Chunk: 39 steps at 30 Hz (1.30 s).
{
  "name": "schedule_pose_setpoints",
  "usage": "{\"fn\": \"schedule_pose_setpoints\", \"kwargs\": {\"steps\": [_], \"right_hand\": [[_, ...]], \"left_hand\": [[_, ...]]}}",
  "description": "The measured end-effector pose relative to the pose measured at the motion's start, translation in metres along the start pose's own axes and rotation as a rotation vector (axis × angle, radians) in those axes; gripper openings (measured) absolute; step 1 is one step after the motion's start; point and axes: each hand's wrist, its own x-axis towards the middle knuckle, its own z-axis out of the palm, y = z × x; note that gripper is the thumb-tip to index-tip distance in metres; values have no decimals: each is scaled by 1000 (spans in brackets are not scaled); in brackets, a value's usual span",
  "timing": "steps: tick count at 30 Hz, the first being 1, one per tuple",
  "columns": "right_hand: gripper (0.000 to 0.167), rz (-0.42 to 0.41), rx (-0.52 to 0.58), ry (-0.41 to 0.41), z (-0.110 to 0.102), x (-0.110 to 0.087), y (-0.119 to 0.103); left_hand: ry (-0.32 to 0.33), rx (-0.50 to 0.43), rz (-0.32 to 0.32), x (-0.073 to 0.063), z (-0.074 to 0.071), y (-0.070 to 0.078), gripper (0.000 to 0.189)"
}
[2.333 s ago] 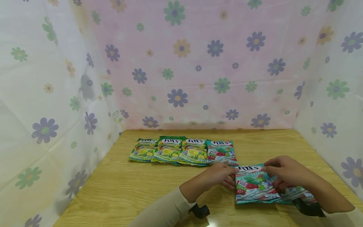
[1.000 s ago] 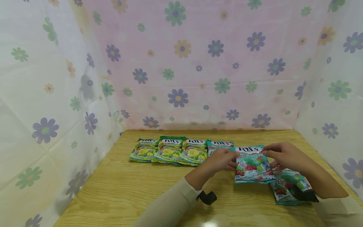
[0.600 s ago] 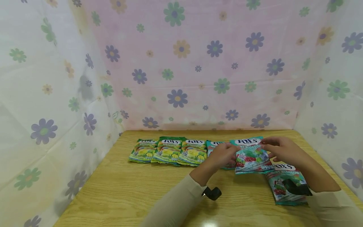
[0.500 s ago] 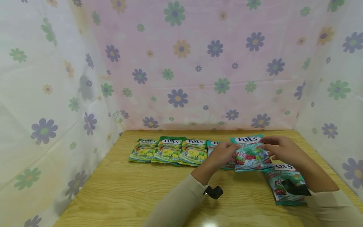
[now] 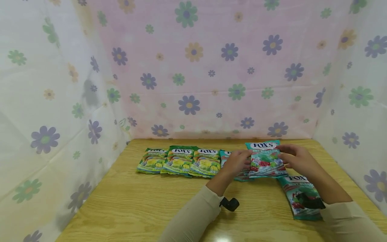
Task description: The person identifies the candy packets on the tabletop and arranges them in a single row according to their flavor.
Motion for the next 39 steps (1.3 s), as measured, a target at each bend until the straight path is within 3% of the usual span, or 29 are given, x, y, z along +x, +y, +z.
{"fn": "schedule_pose_setpoints", "kwargs": {"steps": [7,20,39], "right_hand": [[60,-11,38,-31,6,4,9],[65,48,61,-59,12,8,19],[62,113,45,-126,13,7,27]], "left_hand": [[-13,-88,-37,5,2,-11,54],[-30,-203,-55,8,6,-20,58],[-118,-222,-56,10,8,-27,66]]}}
